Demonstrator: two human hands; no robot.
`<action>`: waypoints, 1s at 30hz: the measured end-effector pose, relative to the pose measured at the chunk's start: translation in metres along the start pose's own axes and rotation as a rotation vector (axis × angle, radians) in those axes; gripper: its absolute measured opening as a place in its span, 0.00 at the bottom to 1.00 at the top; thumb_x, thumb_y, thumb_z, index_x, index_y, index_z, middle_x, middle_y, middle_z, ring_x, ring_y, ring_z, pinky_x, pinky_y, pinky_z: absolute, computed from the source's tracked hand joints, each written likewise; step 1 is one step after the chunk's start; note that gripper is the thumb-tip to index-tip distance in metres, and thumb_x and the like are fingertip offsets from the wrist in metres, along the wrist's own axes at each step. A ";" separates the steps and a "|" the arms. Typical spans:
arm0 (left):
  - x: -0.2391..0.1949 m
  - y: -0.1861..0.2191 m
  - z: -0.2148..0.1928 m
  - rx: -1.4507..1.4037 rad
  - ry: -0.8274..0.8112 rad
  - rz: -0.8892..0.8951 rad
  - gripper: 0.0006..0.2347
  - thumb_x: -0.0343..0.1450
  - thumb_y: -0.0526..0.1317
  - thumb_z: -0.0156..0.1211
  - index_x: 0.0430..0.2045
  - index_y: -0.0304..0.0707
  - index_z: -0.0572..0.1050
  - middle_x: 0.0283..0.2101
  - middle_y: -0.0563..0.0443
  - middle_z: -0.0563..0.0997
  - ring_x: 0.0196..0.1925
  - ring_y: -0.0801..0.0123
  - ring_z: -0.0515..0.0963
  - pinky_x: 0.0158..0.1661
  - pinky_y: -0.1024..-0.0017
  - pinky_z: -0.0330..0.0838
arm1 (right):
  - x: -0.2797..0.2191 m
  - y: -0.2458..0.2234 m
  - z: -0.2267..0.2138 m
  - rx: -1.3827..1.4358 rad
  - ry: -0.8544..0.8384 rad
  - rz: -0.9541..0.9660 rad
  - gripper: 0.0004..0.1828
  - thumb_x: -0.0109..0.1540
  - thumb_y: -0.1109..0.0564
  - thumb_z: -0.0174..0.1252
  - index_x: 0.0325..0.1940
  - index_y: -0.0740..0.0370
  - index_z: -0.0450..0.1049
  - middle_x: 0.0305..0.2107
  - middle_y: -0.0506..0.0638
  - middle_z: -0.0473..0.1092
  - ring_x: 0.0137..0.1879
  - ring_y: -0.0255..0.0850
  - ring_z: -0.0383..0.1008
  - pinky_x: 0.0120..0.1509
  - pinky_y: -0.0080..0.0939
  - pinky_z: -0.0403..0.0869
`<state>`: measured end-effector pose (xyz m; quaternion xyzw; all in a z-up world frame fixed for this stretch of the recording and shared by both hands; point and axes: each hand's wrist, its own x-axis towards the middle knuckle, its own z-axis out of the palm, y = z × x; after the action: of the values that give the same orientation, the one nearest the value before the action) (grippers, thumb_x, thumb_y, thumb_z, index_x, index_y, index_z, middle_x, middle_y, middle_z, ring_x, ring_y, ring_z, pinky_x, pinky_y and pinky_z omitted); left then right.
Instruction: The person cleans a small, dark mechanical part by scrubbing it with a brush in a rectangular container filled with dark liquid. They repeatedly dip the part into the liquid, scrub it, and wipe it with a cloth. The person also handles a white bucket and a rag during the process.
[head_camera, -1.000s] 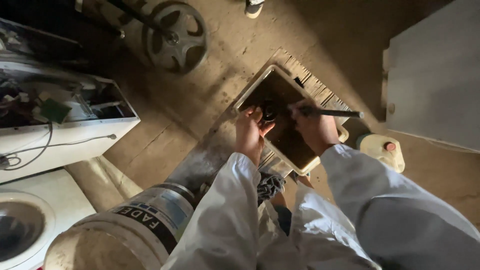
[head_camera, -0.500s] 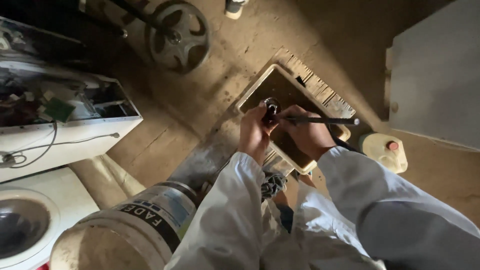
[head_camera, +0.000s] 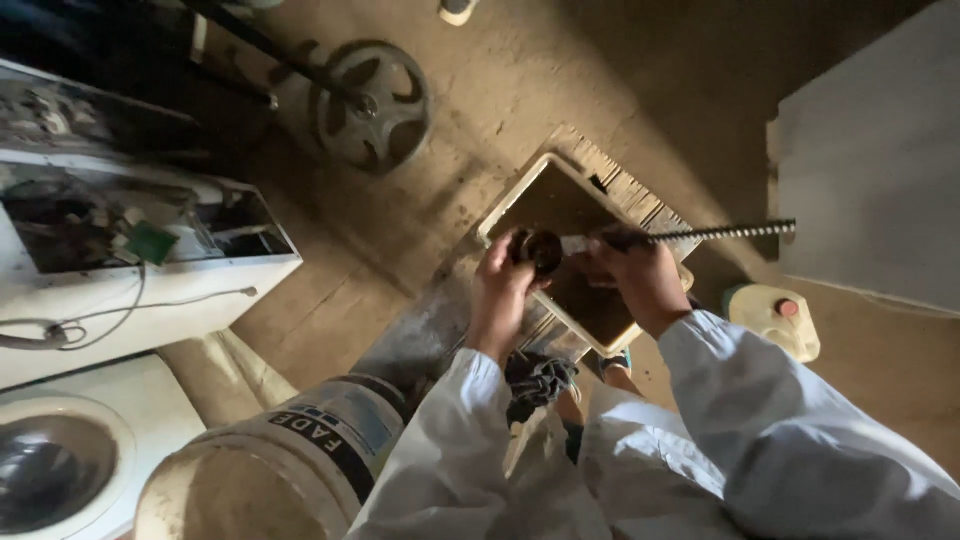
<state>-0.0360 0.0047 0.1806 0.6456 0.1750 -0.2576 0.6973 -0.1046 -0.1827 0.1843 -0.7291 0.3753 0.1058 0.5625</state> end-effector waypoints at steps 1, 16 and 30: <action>0.000 0.000 -0.005 0.113 -0.008 0.030 0.29 0.71 0.27 0.67 0.73 0.33 0.78 0.68 0.18 0.80 0.60 0.26 0.88 0.52 0.47 0.95 | -0.013 -0.006 -0.003 0.072 -0.015 0.043 0.25 0.69 0.34 0.73 0.62 0.50 0.91 0.51 0.56 0.88 0.62 0.59 0.88 0.71 0.64 0.79; -0.041 0.040 0.001 0.900 0.262 1.094 0.19 0.78 0.31 0.63 0.65 0.37 0.84 0.53 0.36 0.92 0.54 0.44 0.93 0.53 0.53 0.90 | -0.022 0.067 -0.004 0.803 -0.166 0.111 0.28 0.71 0.61 0.73 0.69 0.85 0.74 0.42 0.81 0.82 0.42 0.67 0.90 0.45 0.64 0.91; -0.067 0.051 0.027 0.498 0.133 0.497 0.19 0.77 0.38 0.73 0.65 0.44 0.85 0.60 0.37 0.92 0.65 0.47 0.91 0.59 0.52 0.90 | -0.030 -0.012 -0.004 0.917 -0.076 -0.183 0.14 0.74 0.64 0.69 0.61 0.76 0.81 0.44 0.70 0.81 0.45 0.60 0.88 0.51 0.69 0.91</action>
<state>-0.0621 -0.0115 0.2636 0.8340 -0.0106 -0.0722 0.5469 -0.1182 -0.1721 0.2119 -0.4309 0.2965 -0.0945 0.8470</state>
